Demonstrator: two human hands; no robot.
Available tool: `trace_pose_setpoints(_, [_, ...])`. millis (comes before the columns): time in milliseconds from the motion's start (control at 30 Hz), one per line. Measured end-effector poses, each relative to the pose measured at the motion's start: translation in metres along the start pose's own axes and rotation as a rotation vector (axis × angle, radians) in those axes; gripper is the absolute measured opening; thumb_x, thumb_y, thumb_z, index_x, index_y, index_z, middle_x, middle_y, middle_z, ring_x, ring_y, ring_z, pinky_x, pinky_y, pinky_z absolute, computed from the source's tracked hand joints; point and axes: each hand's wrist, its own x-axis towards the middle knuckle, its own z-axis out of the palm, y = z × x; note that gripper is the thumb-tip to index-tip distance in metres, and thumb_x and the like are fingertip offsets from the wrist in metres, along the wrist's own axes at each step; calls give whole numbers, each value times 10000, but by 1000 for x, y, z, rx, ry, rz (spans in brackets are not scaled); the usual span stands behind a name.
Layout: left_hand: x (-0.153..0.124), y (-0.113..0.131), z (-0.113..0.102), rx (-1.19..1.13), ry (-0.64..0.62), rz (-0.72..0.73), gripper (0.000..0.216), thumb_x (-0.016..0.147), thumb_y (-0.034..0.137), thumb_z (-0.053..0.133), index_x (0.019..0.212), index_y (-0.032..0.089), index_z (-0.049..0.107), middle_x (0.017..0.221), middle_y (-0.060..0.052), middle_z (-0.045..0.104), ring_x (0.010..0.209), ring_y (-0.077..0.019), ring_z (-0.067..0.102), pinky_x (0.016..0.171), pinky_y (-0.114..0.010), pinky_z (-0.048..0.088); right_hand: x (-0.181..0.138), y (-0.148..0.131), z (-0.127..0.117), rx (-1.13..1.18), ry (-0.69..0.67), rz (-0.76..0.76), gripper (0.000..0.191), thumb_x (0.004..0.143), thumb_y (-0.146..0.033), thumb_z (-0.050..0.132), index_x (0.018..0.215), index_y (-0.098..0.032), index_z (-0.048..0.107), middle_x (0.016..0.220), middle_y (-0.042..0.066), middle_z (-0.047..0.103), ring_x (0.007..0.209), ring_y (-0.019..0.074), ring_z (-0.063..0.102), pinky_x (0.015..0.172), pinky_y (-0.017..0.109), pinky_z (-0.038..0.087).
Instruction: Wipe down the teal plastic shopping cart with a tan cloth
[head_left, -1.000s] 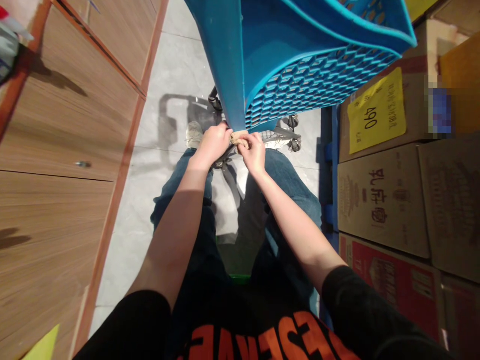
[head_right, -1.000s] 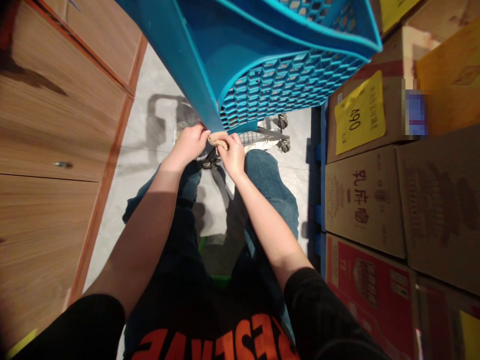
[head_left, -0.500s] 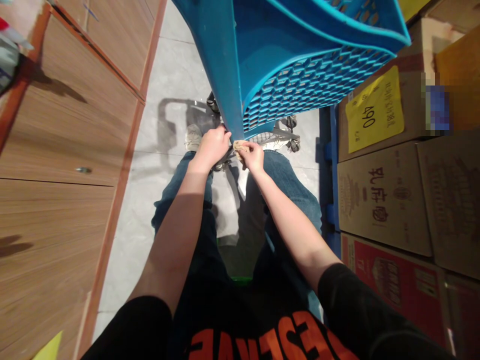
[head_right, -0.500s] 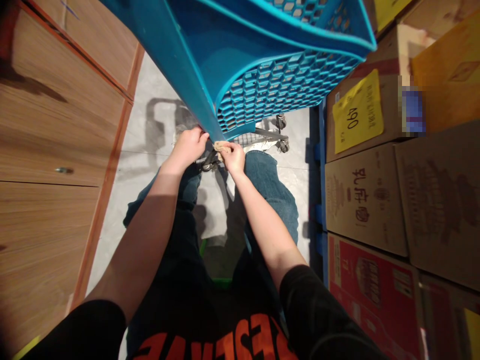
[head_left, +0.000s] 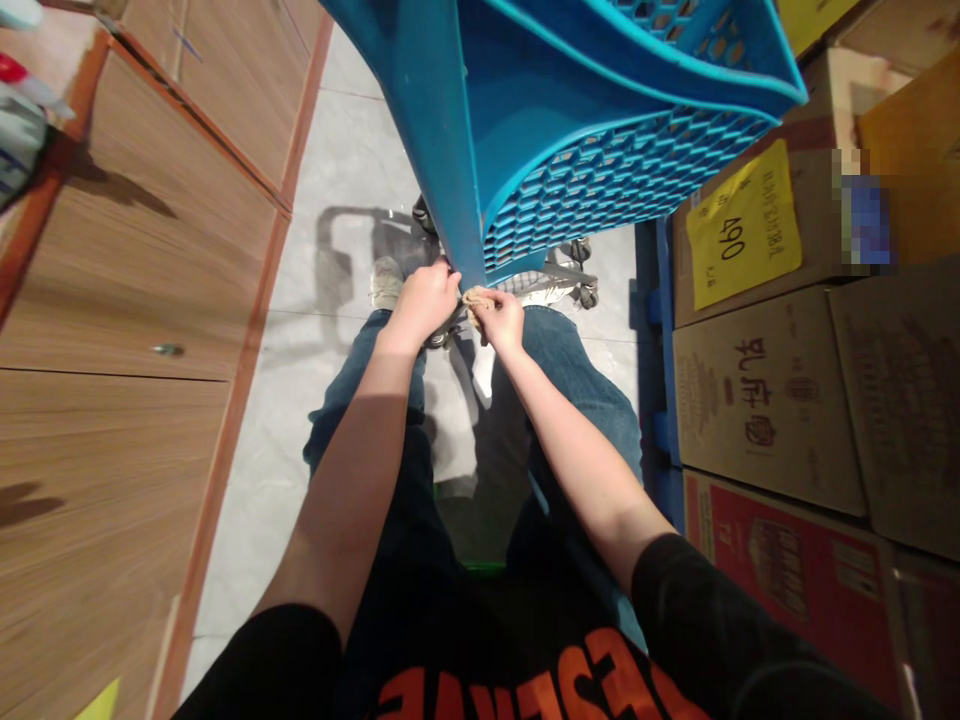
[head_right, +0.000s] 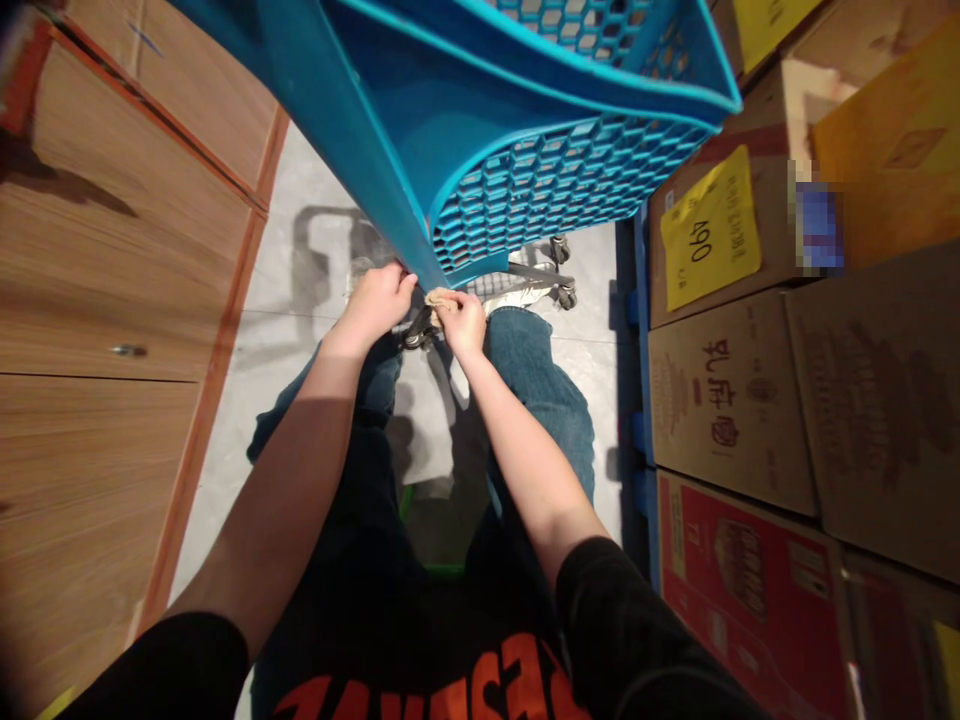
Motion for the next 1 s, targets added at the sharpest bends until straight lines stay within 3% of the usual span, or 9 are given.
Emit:
trace_pose_setpoints(100, [0,0,0,0,12,-7,443,1101,247,403,1403,65,671,1298,-252,789,1288,-397,747,1124,-475,563,0,0,5,47,-52,-54,179,763,-250,863,932,-212,817,1016,43,816,996,246,748,1053,408,602])
trace_pose_setpoints(167, [0,1,-1,1,10,-12,447,1100,249,402,1411,68,667,1307,-253,786,1293,-400,745,1125,-480,564,2,1,8,80,-53,8,170,752,-240,855,910,-202,806,995,43,826,978,248,759,1043,410,610])
trace_pose_setpoints(300, [-2,3,-3,3,-14,-18,451,1101,247,397,1421,70,661,1333,-258,779,1307,-409,740,1134,-493,560,10,4,3,168,87,176,171,754,-230,807,917,-182,783,996,58,838,970,248,773,1024,407,624])
trace_pose_setpoints(467, [-2,3,-3,8,-5,-14,457,1097,261,394,1416,74,662,1336,-258,778,1311,-403,736,1147,-496,554,19,0,-8,243,175,47,198,801,-258,764,983,-181,778,1088,71,824,1082,238,772,1100,396,594])
trace_pose_setpoints(633, [-1,1,-1,11,4,-18,451,1092,269,400,1423,97,653,1316,-243,784,1289,-383,745,1139,-464,551,20,-4,-4,319,176,195,194,783,-274,769,947,-173,738,988,64,813,973,226,765,999,391,645])
trace_pose_setpoints(900, [-2,4,5,39,47,-54,458,1070,332,406,1349,88,676,1252,-249,797,1202,-377,766,1103,-456,575,43,-12,-28,350,336,-106,299,908,-369,673,1122,-167,725,1128,96,775,1125,240,765,1070,439,630])
trace_pose_setpoints(1000, [-4,11,2,45,48,-77,463,1067,356,424,1331,90,695,1258,-254,800,1204,-393,768,1097,-473,583,48,-8,-22,414,353,-44,344,918,-388,651,1170,-159,701,1151,114,770,1154,248,766,1072,443,640])
